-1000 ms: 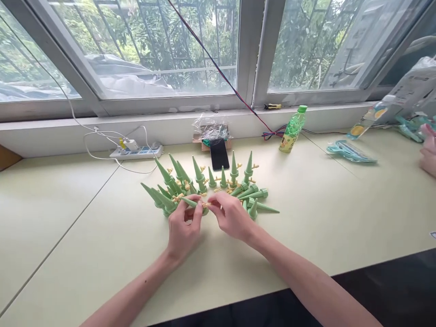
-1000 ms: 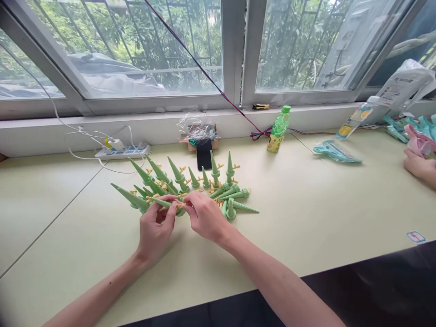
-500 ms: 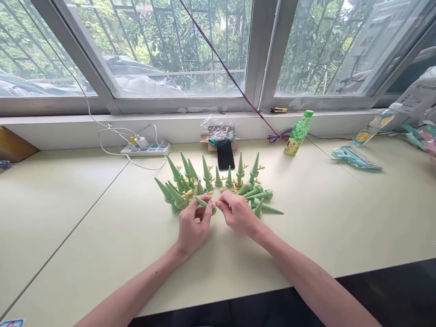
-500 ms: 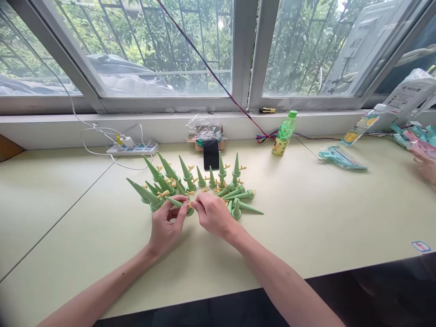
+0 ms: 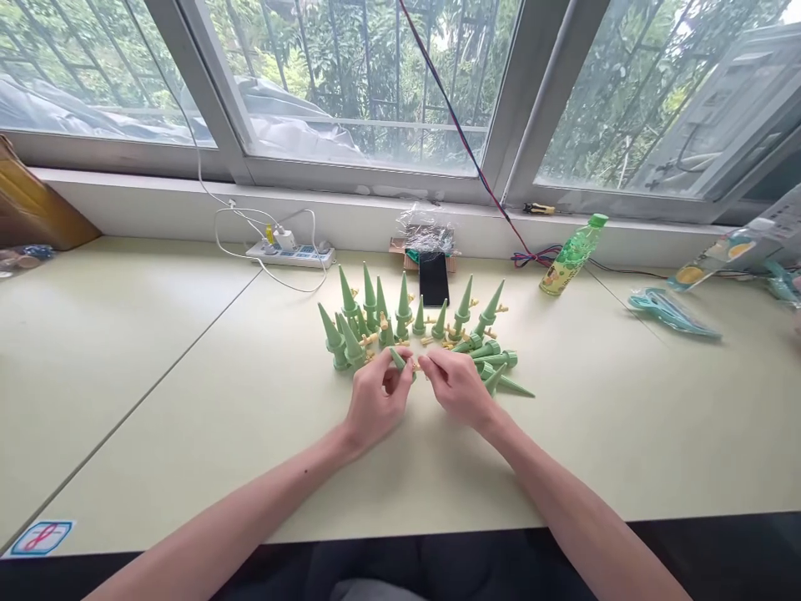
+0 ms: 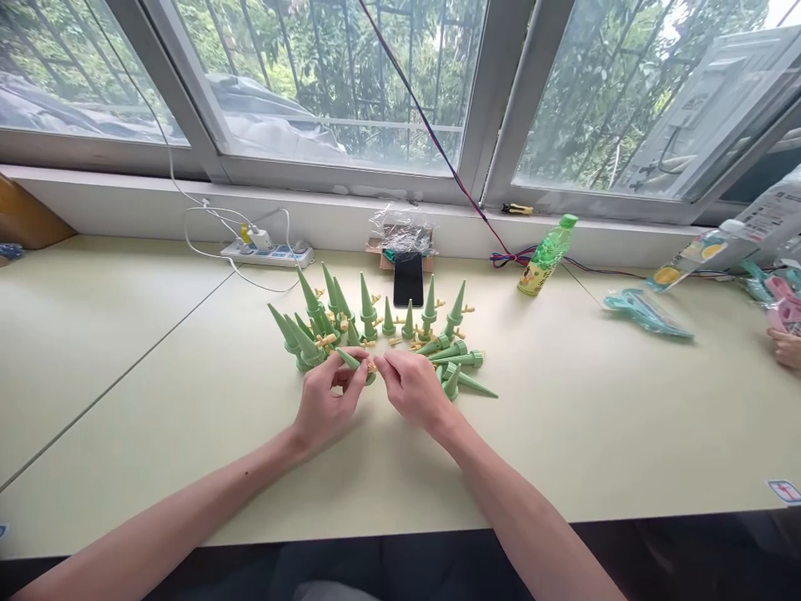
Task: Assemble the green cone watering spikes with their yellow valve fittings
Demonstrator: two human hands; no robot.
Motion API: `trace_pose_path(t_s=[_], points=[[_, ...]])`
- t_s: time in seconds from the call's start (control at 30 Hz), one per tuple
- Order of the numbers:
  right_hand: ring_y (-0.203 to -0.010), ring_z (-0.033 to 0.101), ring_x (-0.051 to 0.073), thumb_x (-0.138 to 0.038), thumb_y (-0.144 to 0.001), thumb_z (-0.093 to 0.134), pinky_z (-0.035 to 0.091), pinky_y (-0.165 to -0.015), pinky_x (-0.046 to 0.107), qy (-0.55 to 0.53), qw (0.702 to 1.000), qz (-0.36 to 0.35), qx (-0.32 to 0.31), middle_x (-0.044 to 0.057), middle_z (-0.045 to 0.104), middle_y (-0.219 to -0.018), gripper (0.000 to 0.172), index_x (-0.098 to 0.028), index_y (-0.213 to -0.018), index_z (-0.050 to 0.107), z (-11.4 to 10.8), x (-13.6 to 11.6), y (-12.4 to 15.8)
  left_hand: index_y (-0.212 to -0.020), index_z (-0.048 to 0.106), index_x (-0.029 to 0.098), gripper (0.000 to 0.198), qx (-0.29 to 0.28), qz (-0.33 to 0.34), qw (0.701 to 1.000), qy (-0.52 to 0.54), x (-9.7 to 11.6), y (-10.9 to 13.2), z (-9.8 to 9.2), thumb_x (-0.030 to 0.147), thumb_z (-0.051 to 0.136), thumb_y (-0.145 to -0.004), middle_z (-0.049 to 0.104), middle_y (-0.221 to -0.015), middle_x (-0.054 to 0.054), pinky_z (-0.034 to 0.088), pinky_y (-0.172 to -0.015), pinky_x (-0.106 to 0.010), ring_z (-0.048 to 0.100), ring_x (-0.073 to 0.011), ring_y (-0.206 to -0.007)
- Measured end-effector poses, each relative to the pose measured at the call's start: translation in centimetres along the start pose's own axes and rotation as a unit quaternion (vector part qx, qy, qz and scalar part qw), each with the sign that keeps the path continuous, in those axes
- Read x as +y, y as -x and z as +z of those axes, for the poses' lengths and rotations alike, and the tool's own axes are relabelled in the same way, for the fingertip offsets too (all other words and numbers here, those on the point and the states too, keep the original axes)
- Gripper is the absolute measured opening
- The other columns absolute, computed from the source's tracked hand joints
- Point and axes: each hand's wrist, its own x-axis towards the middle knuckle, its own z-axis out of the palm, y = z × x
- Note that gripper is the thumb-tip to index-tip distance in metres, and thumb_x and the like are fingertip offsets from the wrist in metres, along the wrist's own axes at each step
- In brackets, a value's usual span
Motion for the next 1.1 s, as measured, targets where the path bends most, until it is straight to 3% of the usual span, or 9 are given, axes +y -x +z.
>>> trace_pose_path(t_s=[0.13,0.3,0.57,0.8,1.1], points=[[-0.060,0.046,0.013,-0.033,-0.099,0.043,0.037,-0.057,0.026,-0.028,1.000,0.005,0.002,0.001,0.055,-0.070,0.027,-0.019,-0.079,0.053,-0.37,-0.28,-0.01,-0.100,0.058,0.018,0.015,0.011,-0.018,1.000,0.015,0.09,-0.15,0.14,0.031,0.054,-0.092,0.062,-0.068,0.000,0.046,-0.050,-0.023,0.058,-0.0111,-0.051],[-0.071,0.056,0.016,-0.029,-0.098,0.045,0.044,-0.063,0.028,-0.051,0.999,-0.003,-0.008,0.005,0.063,-0.085,0.017,-0.019,-0.091,0.057,-0.61,-0.40,-0.03,-0.098,0.057,0.018,0.016,0.011,-0.047,0.998,0.038,0.16,-0.33,0.18,0.033,0.054,-0.092,0.060,-0.068,0.001,0.039,-0.045,-0.021,0.050,-0.0086,-0.045],[-0.066,0.053,0.016,-0.028,-0.097,0.046,0.043,-0.063,0.029,-0.037,0.999,0.014,-0.015,0.004,0.063,-0.080,0.016,-0.019,-0.089,0.056,-0.37,0.18,0.00,-0.096,0.057,0.018,0.016,0.007,-0.040,0.998,0.044,0.11,-0.27,0.12,0.033,0.054,-0.092,0.058,-0.066,0.002,0.036,-0.043,-0.020,0.048,-0.0079,-0.044],[-0.059,0.048,0.014,-0.030,-0.097,0.046,0.039,-0.059,0.027,-0.013,1.000,0.018,-0.021,0.003,0.062,-0.077,0.018,-0.019,-0.086,0.054,-0.44,0.33,-0.02,-0.096,0.059,0.018,0.015,0.016,-0.023,0.999,0.029,-0.11,-0.09,0.17,0.032,0.055,-0.091,0.063,-0.071,-0.001,0.045,-0.049,-0.023,0.059,-0.0120,-0.054],[-0.056,0.045,0.013,-0.032,-0.099,0.043,0.038,-0.057,0.027,-0.017,0.999,0.023,-0.020,0.003,0.062,-0.075,0.022,-0.019,-0.085,0.054,-0.53,0.33,0.08,-0.095,0.060,0.018,0.011,0.025,0.032,0.999,0.011,-0.20,0.00,0.22,0.027,0.054,-0.091,0.064,-0.080,-0.001,0.048,-0.054,-0.022,0.054,-0.0084,-0.055]])
